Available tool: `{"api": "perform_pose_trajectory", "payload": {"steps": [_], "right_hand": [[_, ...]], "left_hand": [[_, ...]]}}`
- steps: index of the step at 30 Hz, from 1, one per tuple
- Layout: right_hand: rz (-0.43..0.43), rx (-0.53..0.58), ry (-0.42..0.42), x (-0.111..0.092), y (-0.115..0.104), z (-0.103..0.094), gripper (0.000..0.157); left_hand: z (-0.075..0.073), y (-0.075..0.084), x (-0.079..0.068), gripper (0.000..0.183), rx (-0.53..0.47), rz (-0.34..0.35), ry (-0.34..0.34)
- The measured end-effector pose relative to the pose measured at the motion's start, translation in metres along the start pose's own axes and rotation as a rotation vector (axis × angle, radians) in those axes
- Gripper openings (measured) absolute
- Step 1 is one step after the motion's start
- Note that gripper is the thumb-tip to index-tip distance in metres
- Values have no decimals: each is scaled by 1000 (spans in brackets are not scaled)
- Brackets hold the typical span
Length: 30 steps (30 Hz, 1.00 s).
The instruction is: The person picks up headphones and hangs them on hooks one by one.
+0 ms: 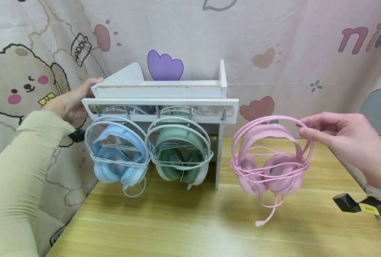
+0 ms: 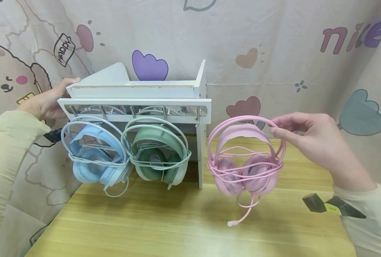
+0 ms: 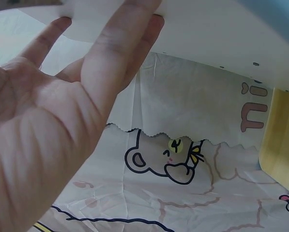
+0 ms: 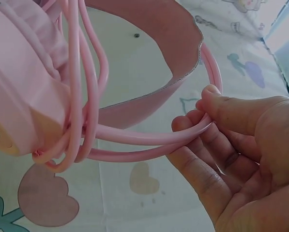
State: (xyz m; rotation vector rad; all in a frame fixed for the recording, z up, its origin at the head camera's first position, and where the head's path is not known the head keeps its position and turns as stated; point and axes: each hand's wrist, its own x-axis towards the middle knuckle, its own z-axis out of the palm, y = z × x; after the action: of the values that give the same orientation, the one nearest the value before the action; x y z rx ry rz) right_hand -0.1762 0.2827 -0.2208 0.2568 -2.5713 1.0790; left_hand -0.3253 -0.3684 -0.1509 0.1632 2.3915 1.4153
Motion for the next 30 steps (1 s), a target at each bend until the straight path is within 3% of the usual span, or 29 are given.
{"api": "perform_pose_trajectory", "payload": {"steps": [11,30], "right_hand": [[28,148,-33,-4,-8,5,33],[-40,225,-43,3,-28,11,28]], "left_hand": [[0,-1,1,83,-2,6,-17],[-1,-1,1,86,-4,3,-8]]}}
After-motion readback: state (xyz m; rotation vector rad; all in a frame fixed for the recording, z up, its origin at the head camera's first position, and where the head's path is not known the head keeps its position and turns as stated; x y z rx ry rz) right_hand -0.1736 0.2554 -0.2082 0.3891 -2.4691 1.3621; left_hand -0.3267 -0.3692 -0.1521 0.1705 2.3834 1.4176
